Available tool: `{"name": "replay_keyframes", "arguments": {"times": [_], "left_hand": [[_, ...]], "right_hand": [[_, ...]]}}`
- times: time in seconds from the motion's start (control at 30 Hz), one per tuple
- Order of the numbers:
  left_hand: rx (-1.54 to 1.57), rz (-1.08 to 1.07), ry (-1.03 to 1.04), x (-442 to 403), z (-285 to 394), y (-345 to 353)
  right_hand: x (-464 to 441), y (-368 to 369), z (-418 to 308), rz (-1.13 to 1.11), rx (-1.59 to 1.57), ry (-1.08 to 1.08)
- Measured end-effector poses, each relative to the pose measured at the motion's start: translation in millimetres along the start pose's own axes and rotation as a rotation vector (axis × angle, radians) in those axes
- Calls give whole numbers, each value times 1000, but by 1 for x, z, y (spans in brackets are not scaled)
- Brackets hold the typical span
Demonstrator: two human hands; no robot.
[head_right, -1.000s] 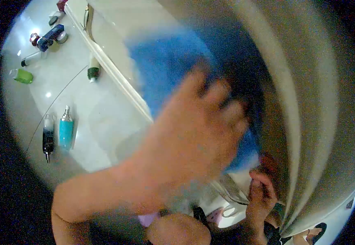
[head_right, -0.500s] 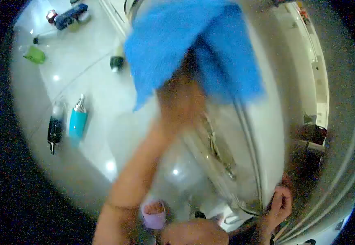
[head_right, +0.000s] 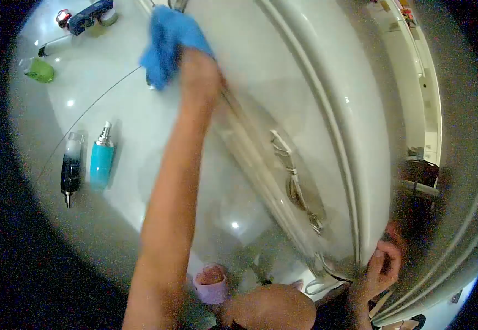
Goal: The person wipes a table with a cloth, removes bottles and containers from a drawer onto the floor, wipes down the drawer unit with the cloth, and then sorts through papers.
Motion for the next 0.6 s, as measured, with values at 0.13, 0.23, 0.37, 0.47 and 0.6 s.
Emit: {"name": "replay_keyframes", "arguments": {"times": [0.13, 0.23, 0.37, 0.47, 0.6], "left_hand": [[696, 657, -240, 17, 16, -22], [815, 322, -165, 80, 128, -49], [629, 287, -116, 46, 100, -49], [164, -199, 82, -31, 60, -9], [1324, 497, -842, 82, 116, -70]], "right_hand": [[-1, 3, 7, -20, -14, 25], [1, 5, 7, -51, -114, -62], [-4, 4, 5, -46, -113, -95], [-2, 5, -4, -57, -73, -105], [-2, 7, -1, -54, -121, -88]]}}
Point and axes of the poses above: each hand's wrist, its own x-axis away from the middle knuckle, its own y-axis out of the palm, z = x × y, the point moved 7 cm from there along -x, towards the middle knuckle, and after that the axes turned 12 degrees about z, right-handed, at the moved point
